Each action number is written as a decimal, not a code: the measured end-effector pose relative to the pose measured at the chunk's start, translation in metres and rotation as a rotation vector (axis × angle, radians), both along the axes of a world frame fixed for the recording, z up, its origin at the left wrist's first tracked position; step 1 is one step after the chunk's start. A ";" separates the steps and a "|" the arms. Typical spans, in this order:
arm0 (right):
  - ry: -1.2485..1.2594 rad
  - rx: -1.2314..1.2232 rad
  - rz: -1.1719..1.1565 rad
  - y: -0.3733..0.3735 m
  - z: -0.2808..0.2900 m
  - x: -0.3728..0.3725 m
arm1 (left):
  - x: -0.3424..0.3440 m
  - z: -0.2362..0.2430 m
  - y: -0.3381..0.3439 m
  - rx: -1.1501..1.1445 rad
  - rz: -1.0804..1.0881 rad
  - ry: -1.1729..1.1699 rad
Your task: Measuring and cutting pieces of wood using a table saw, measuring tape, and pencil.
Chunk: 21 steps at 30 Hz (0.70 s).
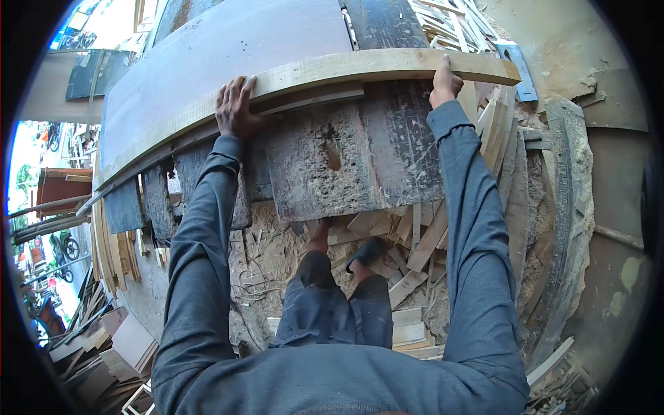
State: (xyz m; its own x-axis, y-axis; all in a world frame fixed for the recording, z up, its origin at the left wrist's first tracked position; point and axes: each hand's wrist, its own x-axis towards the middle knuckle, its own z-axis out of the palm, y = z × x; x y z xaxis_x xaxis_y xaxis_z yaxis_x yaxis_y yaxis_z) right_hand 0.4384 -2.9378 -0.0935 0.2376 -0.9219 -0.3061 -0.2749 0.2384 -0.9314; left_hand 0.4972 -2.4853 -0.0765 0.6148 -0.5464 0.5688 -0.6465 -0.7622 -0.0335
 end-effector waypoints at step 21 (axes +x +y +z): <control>0.370 -0.264 0.137 0.004 0.001 -0.010 | 0.008 -0.021 0.000 -0.054 0.127 -0.071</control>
